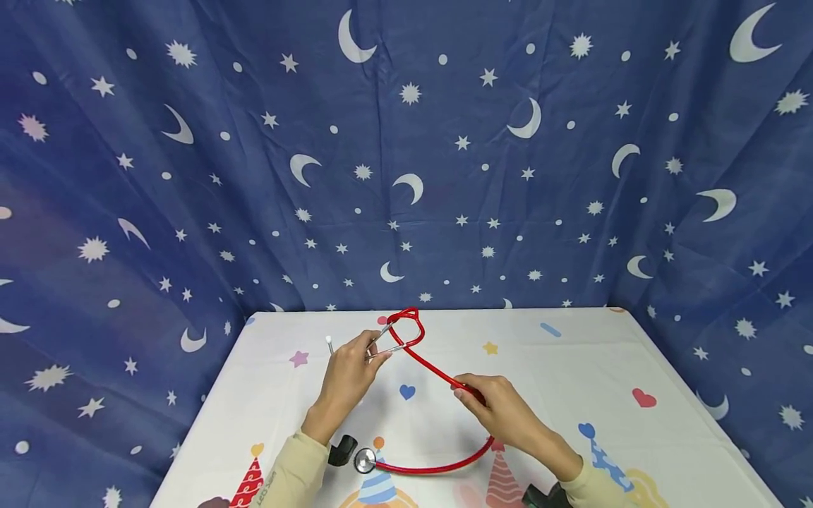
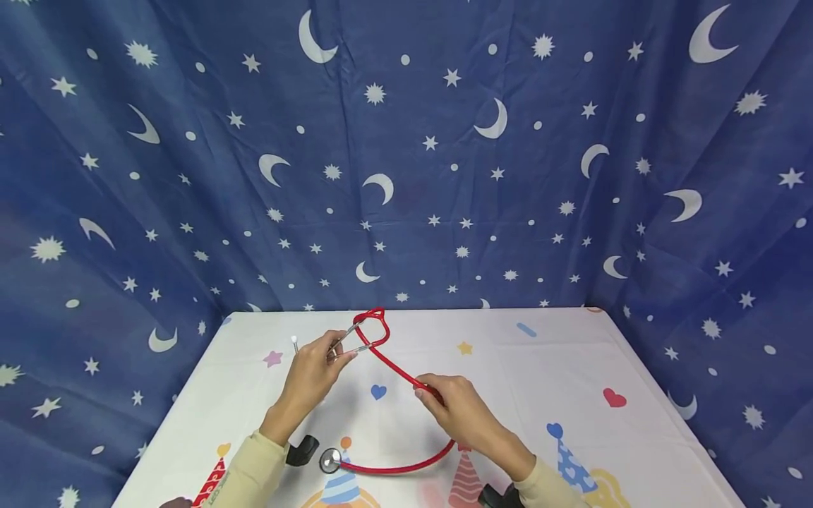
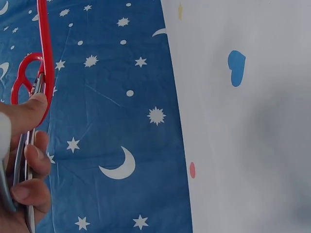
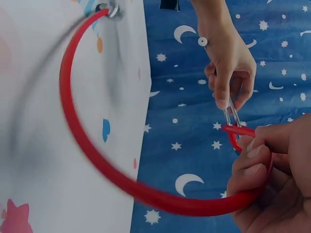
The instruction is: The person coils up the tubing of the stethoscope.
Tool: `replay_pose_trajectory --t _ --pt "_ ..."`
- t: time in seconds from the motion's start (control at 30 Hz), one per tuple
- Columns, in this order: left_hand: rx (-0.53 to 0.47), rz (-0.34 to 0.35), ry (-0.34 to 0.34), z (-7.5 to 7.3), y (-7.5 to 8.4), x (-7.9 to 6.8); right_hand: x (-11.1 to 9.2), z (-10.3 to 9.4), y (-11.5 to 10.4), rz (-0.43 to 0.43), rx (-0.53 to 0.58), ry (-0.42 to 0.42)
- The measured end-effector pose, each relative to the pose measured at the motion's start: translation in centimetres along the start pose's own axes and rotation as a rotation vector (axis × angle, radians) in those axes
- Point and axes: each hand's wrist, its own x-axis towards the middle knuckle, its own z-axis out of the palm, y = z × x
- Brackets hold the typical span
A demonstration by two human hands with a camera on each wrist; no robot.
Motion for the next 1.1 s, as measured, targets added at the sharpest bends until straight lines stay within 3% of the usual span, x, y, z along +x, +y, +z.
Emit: replay_pose_trajectory --t 0.4,0.67,0.9,1.1 --pt "0.056 -0.023 0.055 -0.2 -0.5 1.3 0.1 -1.5 -0.3 -0.004 0.011 -0.004" --pt "0.073 0.000 0.032 0.1 -0.5 1.3 0.0 -2.9 -0.5 -0.020 0.003 0.015" --pt "0.077 0.048 -0.070 0.3 0.3 0.3 0.2 -3.6 -1.0 -0.174 -0.054 0.143" --pt "0.081 0.095 -0.110 0.0 1.0 0.3 1.5 -5.0 -1.7 -0.279 -0.103 0.236"
